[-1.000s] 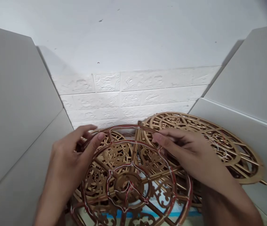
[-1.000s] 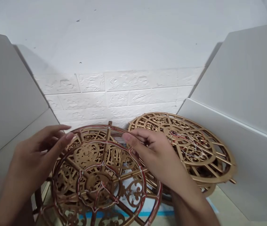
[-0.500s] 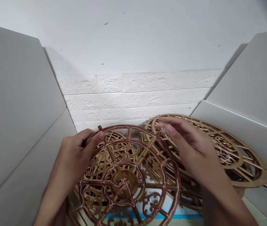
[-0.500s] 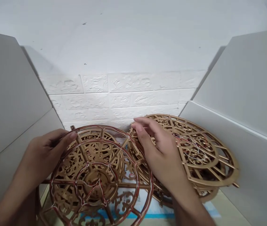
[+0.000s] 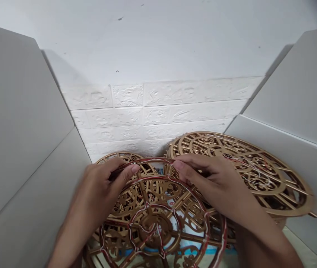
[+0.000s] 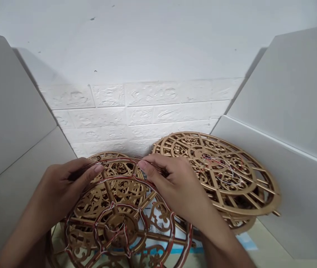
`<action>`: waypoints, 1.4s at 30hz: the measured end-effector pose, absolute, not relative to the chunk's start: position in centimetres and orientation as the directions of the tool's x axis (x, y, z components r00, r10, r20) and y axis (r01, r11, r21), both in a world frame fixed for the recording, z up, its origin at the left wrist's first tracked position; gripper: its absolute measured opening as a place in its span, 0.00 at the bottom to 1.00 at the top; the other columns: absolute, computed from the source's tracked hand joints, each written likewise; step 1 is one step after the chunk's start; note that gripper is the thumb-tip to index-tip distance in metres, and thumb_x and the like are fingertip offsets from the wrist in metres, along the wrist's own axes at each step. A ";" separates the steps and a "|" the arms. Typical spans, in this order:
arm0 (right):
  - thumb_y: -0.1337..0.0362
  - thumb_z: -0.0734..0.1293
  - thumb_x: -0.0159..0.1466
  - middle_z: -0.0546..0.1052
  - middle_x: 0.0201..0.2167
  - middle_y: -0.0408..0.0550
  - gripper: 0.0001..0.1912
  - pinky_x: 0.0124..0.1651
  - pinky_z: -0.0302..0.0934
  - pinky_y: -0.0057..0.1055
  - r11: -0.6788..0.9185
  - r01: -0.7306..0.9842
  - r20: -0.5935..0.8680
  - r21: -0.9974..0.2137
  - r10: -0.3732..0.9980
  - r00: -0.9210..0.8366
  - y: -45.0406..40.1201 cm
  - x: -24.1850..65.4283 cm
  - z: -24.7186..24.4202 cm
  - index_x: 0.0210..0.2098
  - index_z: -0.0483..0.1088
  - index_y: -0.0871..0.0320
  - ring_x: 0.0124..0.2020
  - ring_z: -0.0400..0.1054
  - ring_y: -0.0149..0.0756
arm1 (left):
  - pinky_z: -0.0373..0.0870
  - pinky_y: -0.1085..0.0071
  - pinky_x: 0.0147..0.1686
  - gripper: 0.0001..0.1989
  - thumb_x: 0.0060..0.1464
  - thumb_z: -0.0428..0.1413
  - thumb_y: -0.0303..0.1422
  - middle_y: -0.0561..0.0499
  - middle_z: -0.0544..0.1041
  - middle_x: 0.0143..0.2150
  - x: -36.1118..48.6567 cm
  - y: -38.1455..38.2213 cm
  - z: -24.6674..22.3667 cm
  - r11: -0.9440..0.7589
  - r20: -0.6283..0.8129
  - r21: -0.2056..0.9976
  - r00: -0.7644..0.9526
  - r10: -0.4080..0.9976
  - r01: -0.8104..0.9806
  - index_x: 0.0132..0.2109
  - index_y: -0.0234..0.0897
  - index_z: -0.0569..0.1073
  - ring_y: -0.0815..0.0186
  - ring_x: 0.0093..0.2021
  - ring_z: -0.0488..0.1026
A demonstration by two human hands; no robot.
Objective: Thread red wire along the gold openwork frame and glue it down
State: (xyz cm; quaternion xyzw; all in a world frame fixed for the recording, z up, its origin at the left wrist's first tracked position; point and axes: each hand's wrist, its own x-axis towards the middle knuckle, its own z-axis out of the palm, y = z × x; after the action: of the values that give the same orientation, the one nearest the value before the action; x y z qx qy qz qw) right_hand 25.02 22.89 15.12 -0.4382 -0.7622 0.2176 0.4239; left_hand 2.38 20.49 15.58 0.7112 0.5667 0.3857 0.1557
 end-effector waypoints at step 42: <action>0.49 0.65 0.64 0.71 0.18 0.42 0.21 0.21 0.57 0.27 0.424 0.398 0.426 -0.813 0.900 -0.089 23.9 26.4 14.8 0.20 0.70 0.54 0.20 0.63 0.30 | 0.58 0.77 0.18 0.20 0.58 0.52 0.48 0.56 0.69 0.20 1.2 20.4 16.4 -0.257 0.388 0.809 -0.151 0.909 0.528 0.26 0.39 0.71 0.71 0.20 0.63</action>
State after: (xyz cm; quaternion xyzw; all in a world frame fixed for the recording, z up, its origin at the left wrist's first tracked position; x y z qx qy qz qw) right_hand 26.44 23.88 14.78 -0.4699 -0.6909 0.2588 0.4846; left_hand 1.18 20.40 16.45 0.6219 0.5777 0.4918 0.1939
